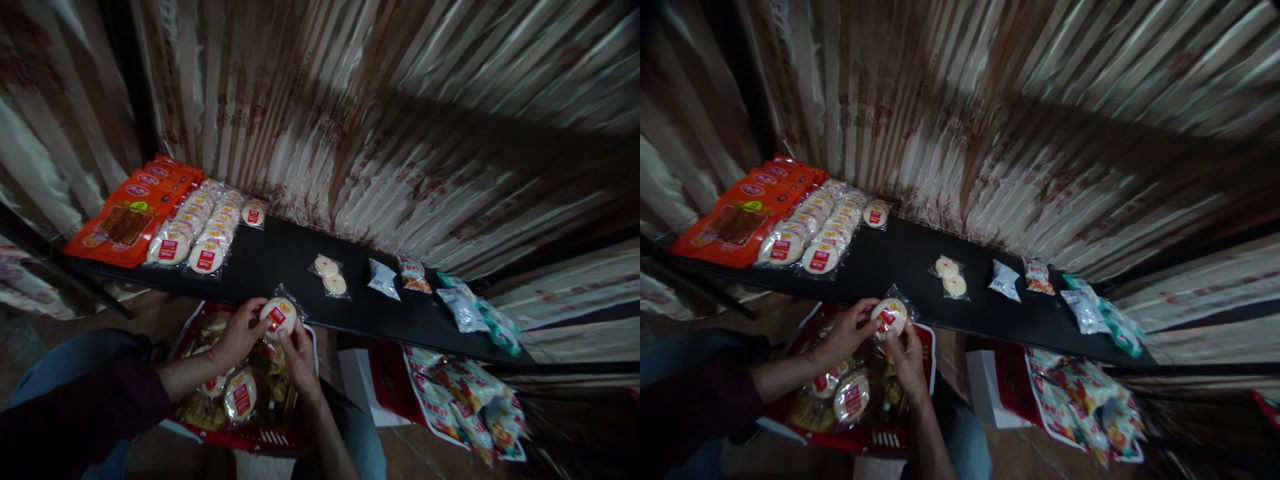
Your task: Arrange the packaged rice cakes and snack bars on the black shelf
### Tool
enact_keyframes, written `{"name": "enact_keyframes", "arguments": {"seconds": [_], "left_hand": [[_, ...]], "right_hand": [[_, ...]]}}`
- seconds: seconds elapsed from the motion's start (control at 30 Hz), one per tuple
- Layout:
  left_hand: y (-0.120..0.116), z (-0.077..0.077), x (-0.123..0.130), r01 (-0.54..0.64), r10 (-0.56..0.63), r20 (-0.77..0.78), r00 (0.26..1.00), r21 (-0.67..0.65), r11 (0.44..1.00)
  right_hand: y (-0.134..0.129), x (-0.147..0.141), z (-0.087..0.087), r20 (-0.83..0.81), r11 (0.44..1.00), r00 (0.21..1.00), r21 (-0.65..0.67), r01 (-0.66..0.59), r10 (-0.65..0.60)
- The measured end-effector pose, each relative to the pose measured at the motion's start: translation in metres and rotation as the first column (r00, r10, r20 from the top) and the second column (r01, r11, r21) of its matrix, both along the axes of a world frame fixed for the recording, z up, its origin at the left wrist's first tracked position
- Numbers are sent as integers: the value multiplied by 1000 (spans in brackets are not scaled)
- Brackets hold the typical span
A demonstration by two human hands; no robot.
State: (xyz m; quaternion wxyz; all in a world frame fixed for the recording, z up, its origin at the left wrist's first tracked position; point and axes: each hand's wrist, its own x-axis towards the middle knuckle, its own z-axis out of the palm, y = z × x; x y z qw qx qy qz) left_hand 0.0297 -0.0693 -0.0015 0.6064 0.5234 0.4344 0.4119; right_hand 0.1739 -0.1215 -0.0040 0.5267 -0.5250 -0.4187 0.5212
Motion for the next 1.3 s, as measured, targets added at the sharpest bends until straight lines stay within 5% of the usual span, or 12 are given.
{"name": "enact_keyframes", "arguments": {"seconds": [0.37,0.63,0.83,1.1,1.3], "left_hand": [[16,13,0,-181,184,-17,983,117,977],[60,22,4,-244,241,51,969,52,968],[92,29,4,-303,306,-43,951,65,951],[122,31,6,-393,410,-153,899,130,910],[133,25,6,-349,356,-86,931,79,934]], "right_hand": [[21,-8,10,-62,999,997,-10,36,-36],[78,-15,22,-2,982,983,31,184,-184],[124,-21,28,97,970,966,67,234,-239],[180,-27,13,142,956,948,110,270,-284],[212,-27,1,187,953,936,113,282,-299]]}}
